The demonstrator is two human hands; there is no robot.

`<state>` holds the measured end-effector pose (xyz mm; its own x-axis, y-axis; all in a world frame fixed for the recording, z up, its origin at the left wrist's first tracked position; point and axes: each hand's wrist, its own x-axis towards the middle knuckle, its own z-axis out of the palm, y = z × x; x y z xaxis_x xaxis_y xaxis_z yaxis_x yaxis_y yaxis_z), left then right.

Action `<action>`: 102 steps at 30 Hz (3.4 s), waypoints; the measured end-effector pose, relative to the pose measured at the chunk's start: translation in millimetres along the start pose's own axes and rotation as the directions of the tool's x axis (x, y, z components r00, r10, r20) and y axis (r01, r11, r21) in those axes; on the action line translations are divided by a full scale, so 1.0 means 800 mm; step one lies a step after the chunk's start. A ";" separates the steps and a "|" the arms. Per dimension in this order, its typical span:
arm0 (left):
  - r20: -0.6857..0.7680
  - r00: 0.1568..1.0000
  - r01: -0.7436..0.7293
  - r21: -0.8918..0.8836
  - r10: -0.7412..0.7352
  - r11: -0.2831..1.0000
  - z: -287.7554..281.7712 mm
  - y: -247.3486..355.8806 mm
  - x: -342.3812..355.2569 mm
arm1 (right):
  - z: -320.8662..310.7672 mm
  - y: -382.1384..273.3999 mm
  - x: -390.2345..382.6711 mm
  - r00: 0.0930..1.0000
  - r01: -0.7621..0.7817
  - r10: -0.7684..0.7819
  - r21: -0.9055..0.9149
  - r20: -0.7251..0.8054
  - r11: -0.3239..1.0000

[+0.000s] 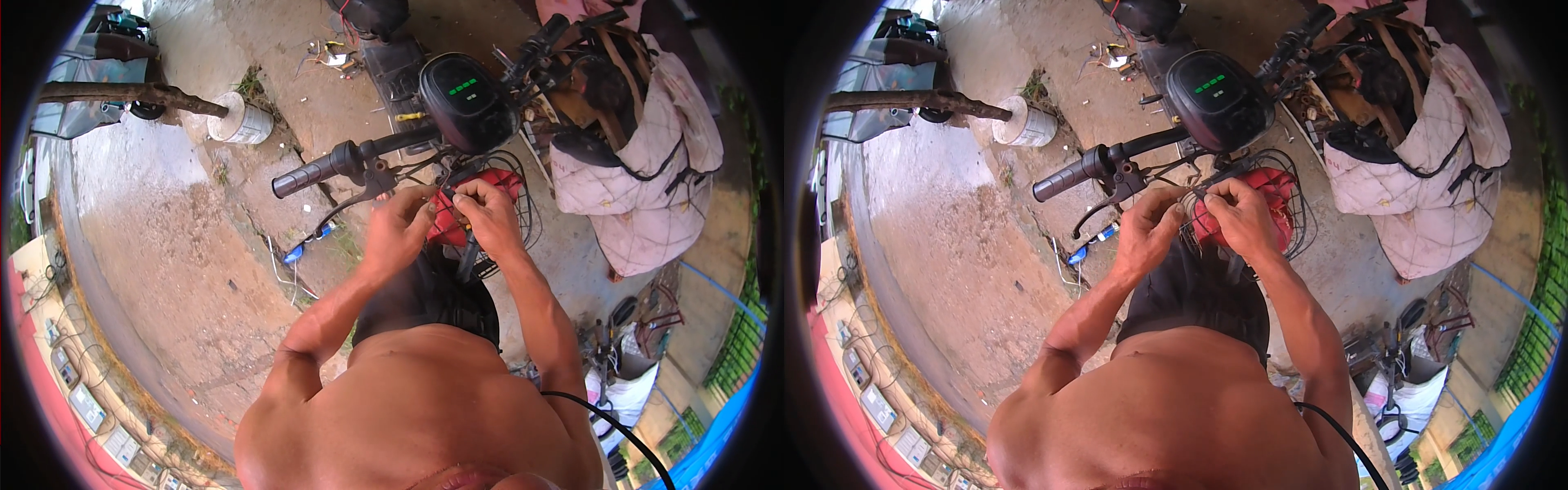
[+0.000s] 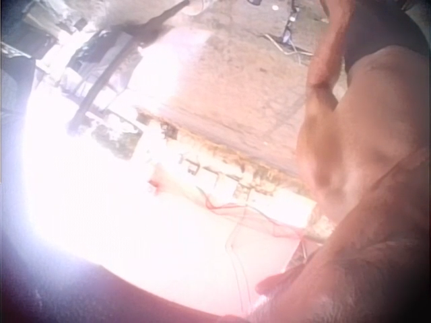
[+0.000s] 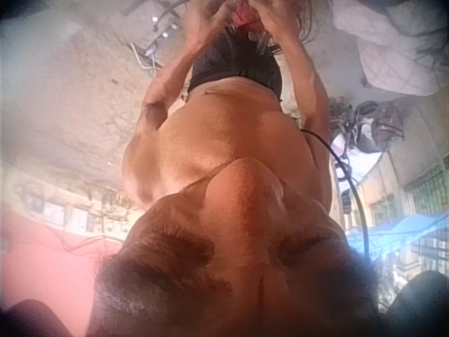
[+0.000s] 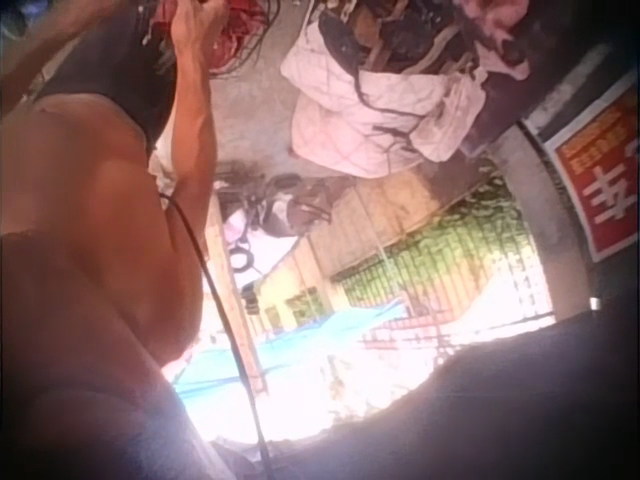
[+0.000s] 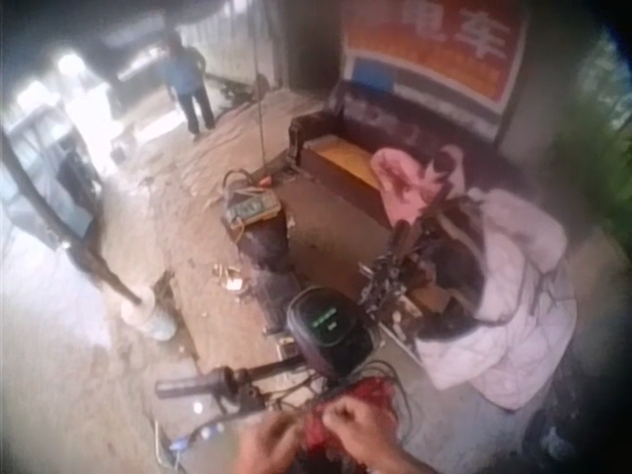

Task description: The person repairs an electric bicycle by manipulating wires near the handlebars with their hands.

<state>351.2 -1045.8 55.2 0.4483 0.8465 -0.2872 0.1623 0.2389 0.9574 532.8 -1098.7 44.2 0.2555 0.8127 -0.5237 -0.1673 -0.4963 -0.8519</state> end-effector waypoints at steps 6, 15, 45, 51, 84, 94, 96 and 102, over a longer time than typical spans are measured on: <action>-0.052 0.997 -0.044 0.178 0.054 0.983 0.005 0.009 -0.001 | 0.003 -0.005 0.011 1.000 0.010 -0.012 -0.091 -0.023 0.996; -0.107 0.983 -0.114 0.255 0.146 0.960 0.005 0.000 0.007 | 0.009 -0.017 0.014 0.999 0.051 -0.051 -0.151 0.000 0.987; -0.039 0.968 0.238 -0.176 -0.249 0.955 0.013 0.002 0.023 | -0.005 -0.012 0.022 0.987 -0.042 0.032 0.063 0.154 0.997; -0.062 0.954 0.262 -0.314 -0.295 0.913 0.024 -0.005 0.023 | -0.009 -0.013 0.021 0.991 -0.004 0.007 -0.024 0.136 1.000; 0.044 0.999 -0.040 0.219 0.031 0.975 0.001 0.013 0.003 | -0.003 -0.014 0.008 0.992 0.080 -0.081 0.010 0.098 0.997; 0.116 0.974 -0.227 0.449 0.196 0.864 -0.005 0.008 0.031 | 0.008 -0.027 -0.001 0.986 0.165 -0.155 -0.335 0.057 0.928; 0.179 0.976 -0.196 0.498 0.121 0.845 0.004 0.016 0.040 | -0.003 -0.020 -0.002 0.980 0.192 -0.197 -0.272 0.009 0.943; 0.210 0.954 -0.300 0.714 0.216 0.632 -0.001 0.022 0.015 | 0.005 -0.009 -0.004 0.992 0.103 -0.088 -0.177 0.088 0.979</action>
<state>358.6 -1030.9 68.3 0.6470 0.7590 -0.0735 0.5956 -0.4428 0.6702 529.7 -1096.5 51.8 0.1841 0.8771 -0.4437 0.0314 -0.4564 -0.8892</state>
